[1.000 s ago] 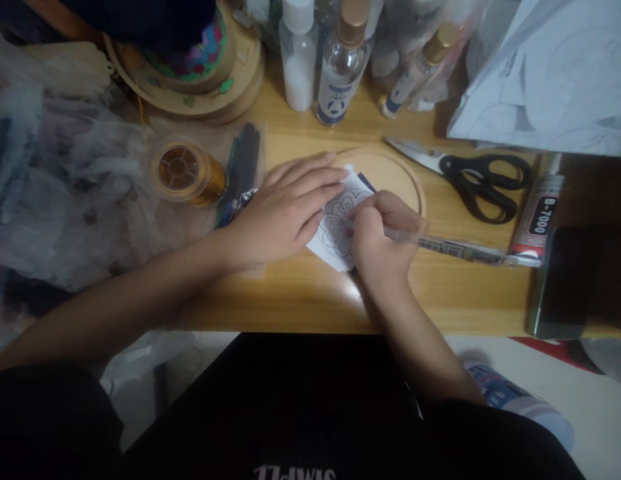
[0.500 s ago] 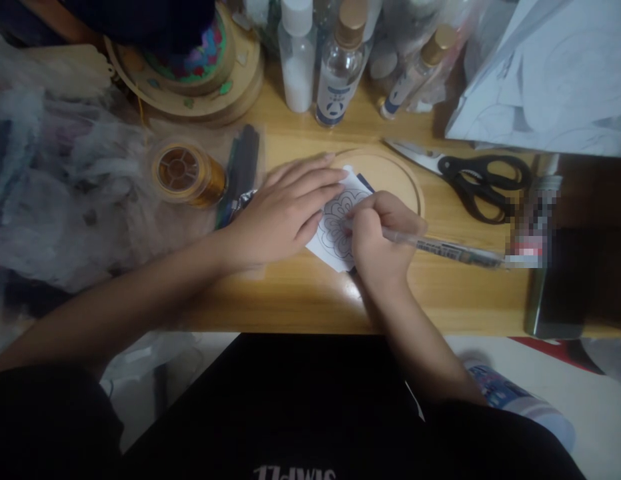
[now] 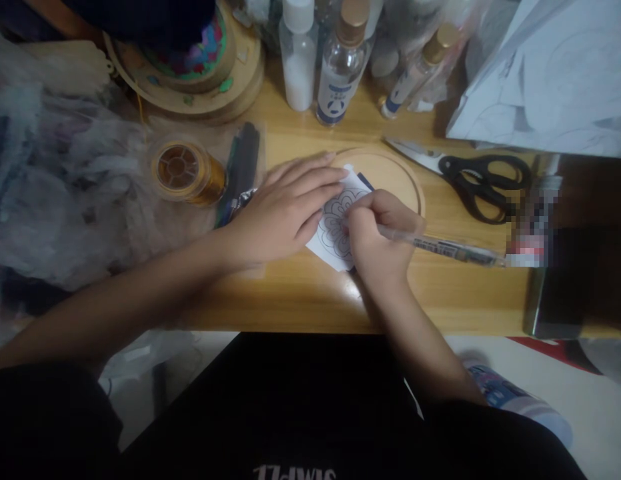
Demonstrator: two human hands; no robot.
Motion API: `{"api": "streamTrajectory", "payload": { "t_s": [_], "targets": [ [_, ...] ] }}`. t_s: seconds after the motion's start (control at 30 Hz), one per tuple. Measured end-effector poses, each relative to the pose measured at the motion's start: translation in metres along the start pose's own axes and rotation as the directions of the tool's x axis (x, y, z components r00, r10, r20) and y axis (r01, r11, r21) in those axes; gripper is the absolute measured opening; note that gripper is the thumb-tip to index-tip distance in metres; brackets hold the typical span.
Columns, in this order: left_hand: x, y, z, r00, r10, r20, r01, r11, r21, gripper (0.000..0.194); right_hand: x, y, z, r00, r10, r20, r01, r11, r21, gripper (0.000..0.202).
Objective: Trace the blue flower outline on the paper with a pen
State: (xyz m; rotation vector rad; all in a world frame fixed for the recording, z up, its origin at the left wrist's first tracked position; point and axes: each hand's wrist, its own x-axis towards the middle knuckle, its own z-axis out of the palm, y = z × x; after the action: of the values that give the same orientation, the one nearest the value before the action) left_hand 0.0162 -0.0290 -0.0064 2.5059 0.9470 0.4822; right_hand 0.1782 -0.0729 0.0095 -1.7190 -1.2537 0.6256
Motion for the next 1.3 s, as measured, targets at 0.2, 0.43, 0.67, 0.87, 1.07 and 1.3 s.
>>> {"api": "streamTrajectory", "payload": {
  "t_s": [0.2,0.43,0.67,0.87,1.07,1.3],
  "targets": [
    [-0.0003,0.0002,0.0004,1.0,0.001,-0.014,-0.001,1.0,0.003,0.044,-0.0002,-0.0017,0.0002,1.0,0.008,0.014,-0.009,1.0,0.008,0.019],
    [-0.0011,-0.0009,0.0018,1.0,0.009,-0.022,-0.009,1.0,-0.007,0.047,0.0013,-0.0043,0.003,0.993,0.103,-0.057,-0.096,0.99,0.106,0.021],
    [-0.0005,-0.0001,0.0013,1.0,0.01,-0.012,-0.01,1.0,0.009,0.045,-0.0032,-0.0049,0.0016,0.995,0.064,-0.075,-0.053,0.989,0.136,0.019],
    [0.0007,0.0002,0.0006,1.0,-0.005,-0.004,0.005,1.0,0.0,0.047,-0.0039,-0.0035,0.0009,0.999,0.008,-0.048,-0.007,1.0,0.02,0.019],
    [0.0001,0.0003,0.0004,1.0,-0.002,-0.019,0.002,1.0,-0.017,0.044,-0.0026,-0.0001,0.0008,1.0,0.004,-0.007,-0.004,1.0,0.003,0.018],
    [0.0004,-0.0003,0.001,1.0,0.001,-0.017,-0.001,1.0,-0.005,0.046,-0.0025,-0.0037,0.0005,1.0,0.004,-0.005,-0.004,1.0,0.005,0.019]
  ]
}}
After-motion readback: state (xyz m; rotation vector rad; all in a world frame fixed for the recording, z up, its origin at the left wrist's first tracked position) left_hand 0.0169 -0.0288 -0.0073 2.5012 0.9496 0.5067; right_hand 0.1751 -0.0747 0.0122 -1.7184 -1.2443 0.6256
